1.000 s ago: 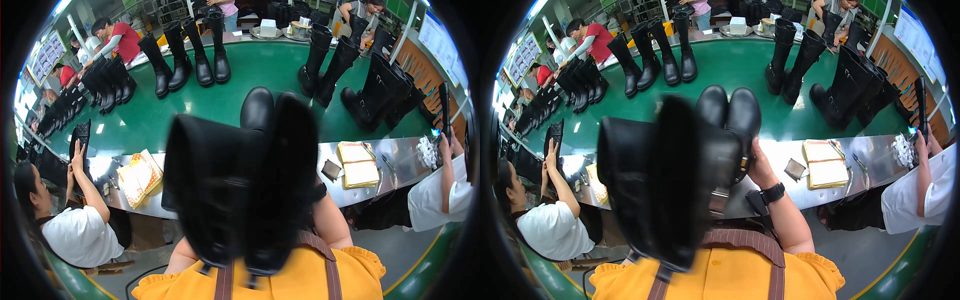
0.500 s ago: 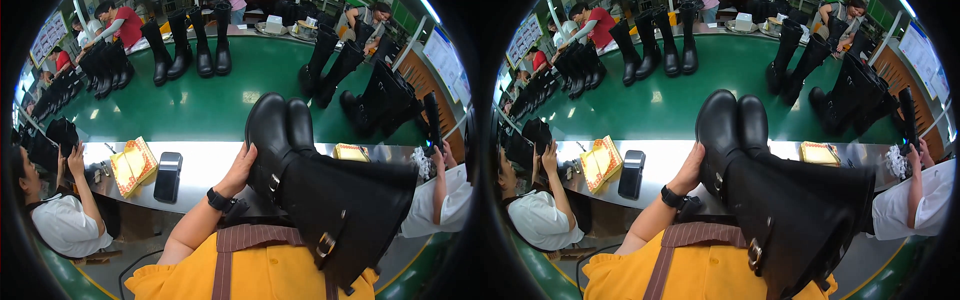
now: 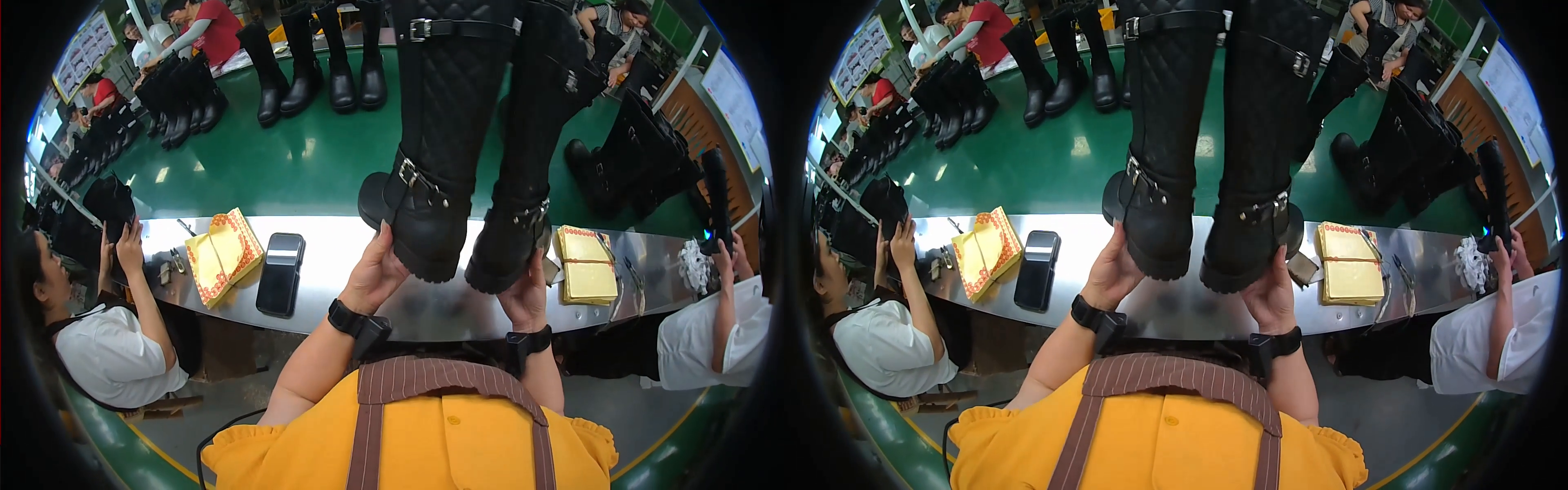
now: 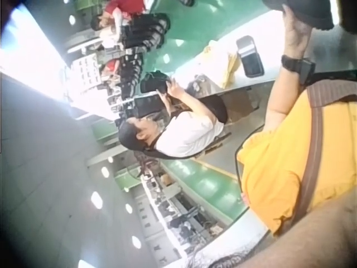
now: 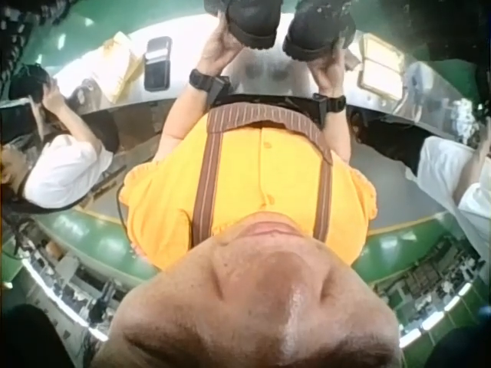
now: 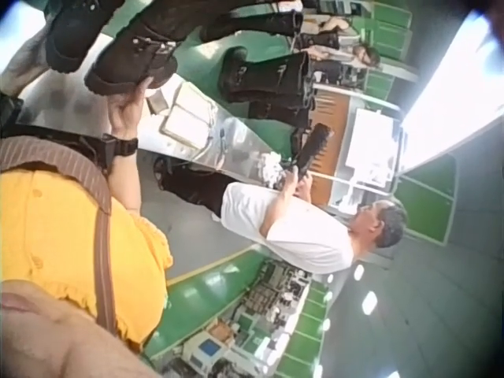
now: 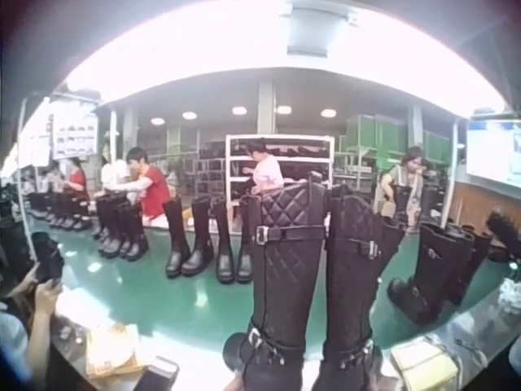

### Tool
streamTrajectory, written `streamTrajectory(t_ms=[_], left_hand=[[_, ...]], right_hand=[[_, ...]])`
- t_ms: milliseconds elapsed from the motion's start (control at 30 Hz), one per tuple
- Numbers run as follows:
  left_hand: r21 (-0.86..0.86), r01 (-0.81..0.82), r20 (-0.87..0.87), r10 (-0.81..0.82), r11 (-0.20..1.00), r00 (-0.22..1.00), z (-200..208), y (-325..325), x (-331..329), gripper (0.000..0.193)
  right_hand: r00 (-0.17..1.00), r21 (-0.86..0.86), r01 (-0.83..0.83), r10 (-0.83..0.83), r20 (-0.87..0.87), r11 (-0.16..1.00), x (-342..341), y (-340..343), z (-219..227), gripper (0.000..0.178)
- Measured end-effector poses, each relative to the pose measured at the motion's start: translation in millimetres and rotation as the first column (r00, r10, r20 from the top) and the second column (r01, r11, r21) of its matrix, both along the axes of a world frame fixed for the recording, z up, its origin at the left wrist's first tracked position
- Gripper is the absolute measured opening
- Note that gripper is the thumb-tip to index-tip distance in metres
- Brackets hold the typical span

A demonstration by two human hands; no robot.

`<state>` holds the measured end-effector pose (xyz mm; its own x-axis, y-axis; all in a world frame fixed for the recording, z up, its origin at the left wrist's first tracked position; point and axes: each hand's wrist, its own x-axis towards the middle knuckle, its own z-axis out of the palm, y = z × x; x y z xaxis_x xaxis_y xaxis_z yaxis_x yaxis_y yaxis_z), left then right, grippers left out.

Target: The recorder inspects and cleans a pair of black boots on a factory conveyor belt.

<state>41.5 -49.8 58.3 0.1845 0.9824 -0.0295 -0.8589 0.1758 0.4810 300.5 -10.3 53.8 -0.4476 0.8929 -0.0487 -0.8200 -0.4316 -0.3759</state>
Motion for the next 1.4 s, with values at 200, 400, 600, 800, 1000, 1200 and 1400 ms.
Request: streamTrajectory(t_ms=[200,400,600,800,1000,1200,1400], left_hand=[[-0.09,-0.134,0.008,0.135,0.987,0.991,-4,2,8,0.06],[-0.143,-0.195,0.004,0.197,0.97,0.98,-7,-2,9,0.058],[-0.146,-0.228,-0.02,0.228,0.963,0.974,-6,-3,10,0.059],[-0.131,-0.284,-0.167,0.261,0.95,0.951,-16,-2,13,0.062],[-0.18,-0.233,-0.08,0.222,0.956,0.972,-20,-5,12,0.055],[-0.088,-0.255,-0.07,0.25,0.963,0.966,-18,-4,12,0.057],[-0.098,-0.287,-0.08,0.28,0.953,0.957,-23,-7,11,0.057]], right_hand=[[0.981,-0.13,0.161,-0.144,0.131,0.978,-9,-2,0,0.055],[0.941,-0.105,0.218,-0.18,0.287,0.97,-19,-6,10,0.06],[0.937,-0.091,0.24,-0.206,0.282,0.966,-27,-6,18,0.063],[0.905,-0.096,0.247,-0.194,0.379,0.964,-24,-5,14,0.062],[0.923,-0.012,0.203,-0.187,0.336,0.979,-25,-8,14,0.053],[0.899,-0.012,0.254,-0.231,0.371,0.967,-24,-6,8,0.048],[0.883,-0.029,0.262,-0.228,0.41,0.965,-21,-7,1,0.045]])
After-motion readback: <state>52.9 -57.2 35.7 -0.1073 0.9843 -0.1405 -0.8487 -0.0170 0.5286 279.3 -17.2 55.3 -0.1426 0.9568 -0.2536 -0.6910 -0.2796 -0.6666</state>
